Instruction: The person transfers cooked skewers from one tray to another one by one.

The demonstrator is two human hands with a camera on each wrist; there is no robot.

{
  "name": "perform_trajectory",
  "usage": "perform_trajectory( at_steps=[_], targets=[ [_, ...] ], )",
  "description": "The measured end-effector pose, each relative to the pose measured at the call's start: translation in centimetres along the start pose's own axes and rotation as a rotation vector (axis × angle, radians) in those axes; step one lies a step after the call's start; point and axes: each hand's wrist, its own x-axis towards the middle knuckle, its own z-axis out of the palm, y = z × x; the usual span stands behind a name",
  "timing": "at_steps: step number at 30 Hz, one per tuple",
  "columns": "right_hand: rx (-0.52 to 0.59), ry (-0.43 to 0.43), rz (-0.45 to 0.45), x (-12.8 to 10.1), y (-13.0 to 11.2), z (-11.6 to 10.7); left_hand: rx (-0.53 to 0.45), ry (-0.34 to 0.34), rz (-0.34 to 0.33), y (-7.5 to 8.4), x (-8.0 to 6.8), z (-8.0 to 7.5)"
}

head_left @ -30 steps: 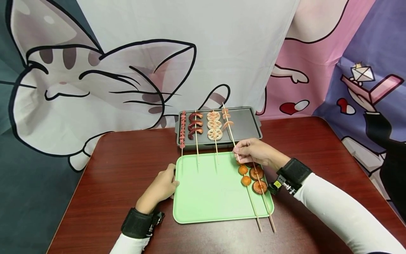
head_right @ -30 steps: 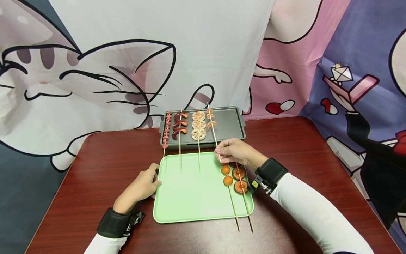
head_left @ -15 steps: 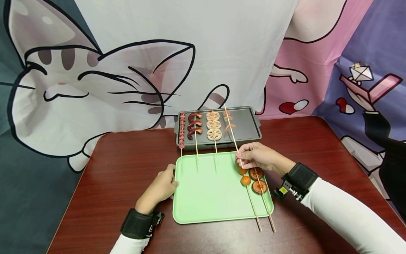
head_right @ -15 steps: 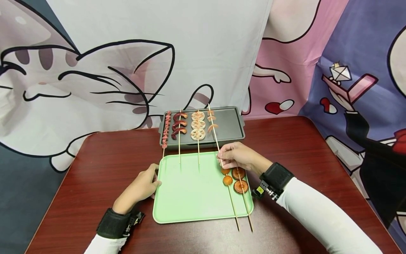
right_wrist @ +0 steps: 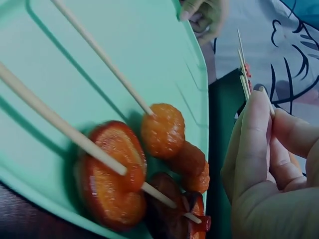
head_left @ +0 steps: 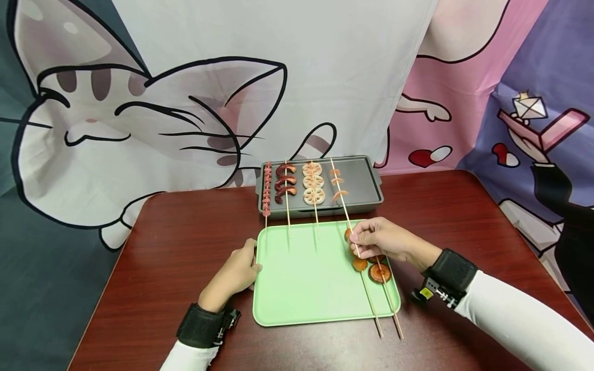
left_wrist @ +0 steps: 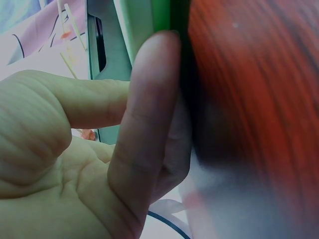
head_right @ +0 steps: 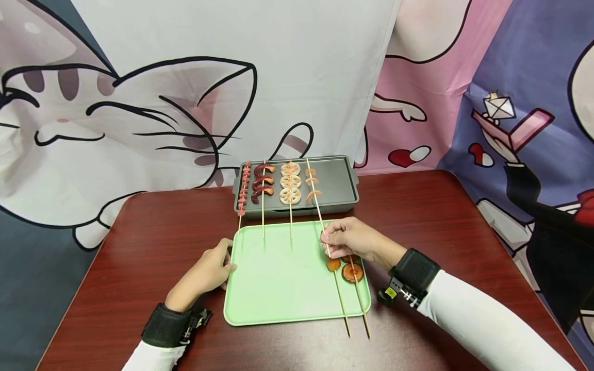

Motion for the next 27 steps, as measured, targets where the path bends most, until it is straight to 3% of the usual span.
perform_trajectory(
  at_steps=[27],
  targets=[
    [-0.014, -0.055, -0.022, -4.3, 1.9, 3.3, -0.008, -0.001, 0.024, 0.0, 0.0, 0.0]
  ],
)
